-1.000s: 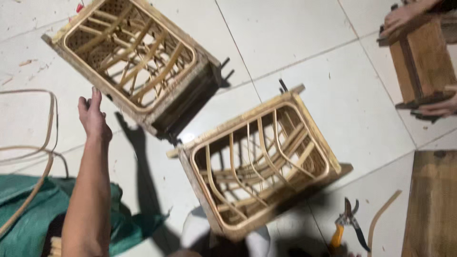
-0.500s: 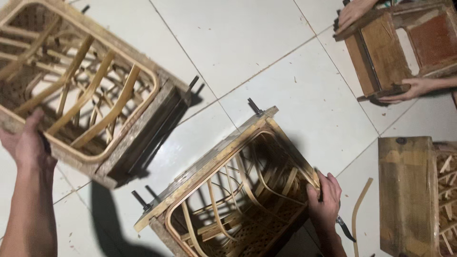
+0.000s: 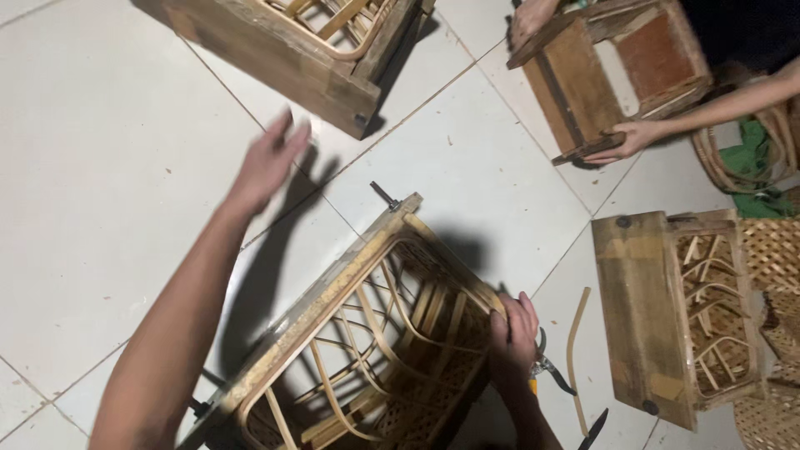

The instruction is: The person assembles a rectangular basket frame by inserting curved bamboo strips into a wooden mold, tapping them into place with a hammer, and applying glue along the joints. The person repeatedly adjusts the strips and secures them with a hammer and glue bottle.

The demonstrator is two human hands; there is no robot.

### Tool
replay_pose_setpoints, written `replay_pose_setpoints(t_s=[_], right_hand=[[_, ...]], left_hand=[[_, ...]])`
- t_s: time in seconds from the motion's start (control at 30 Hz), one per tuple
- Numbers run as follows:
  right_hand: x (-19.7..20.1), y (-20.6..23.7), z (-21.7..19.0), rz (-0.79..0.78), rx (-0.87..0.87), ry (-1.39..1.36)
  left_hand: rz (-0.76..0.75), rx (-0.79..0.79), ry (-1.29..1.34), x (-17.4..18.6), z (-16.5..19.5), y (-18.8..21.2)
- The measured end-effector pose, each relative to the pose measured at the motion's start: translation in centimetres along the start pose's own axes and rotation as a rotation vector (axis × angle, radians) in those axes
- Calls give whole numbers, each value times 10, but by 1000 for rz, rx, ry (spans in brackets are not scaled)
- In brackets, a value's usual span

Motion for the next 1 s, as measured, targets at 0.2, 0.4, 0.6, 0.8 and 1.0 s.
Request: replay_pose_setpoints(t_s=[0.2,0.4,0.6,0.8,1.0], right_hand=[[-6,-4,-6,166,233,30],[8,-26,-25,100,266,-83],[37,-50,-47,-290,-29,143],[18,9,-82,-391,-262,-174],[-70,54,-238,-585,-100,-1172]], left_hand=[[660,-49,-62,67,-52,275],[167,723,492,-60,-142,443],[69,738,323,-38,-135,414],[210,624,147,97,-102,298],[222,344,-213,157,-52,176]])
Point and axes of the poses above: each hand's wrist, its own y-axis away from the middle knuckle, its own x-axis out of the back of the hand, z = x × y, the point moved 2 cm from there along -y, towards the middle knuckle, and after that the axes turned 5 degrees about -y, right-handed, at the moved point
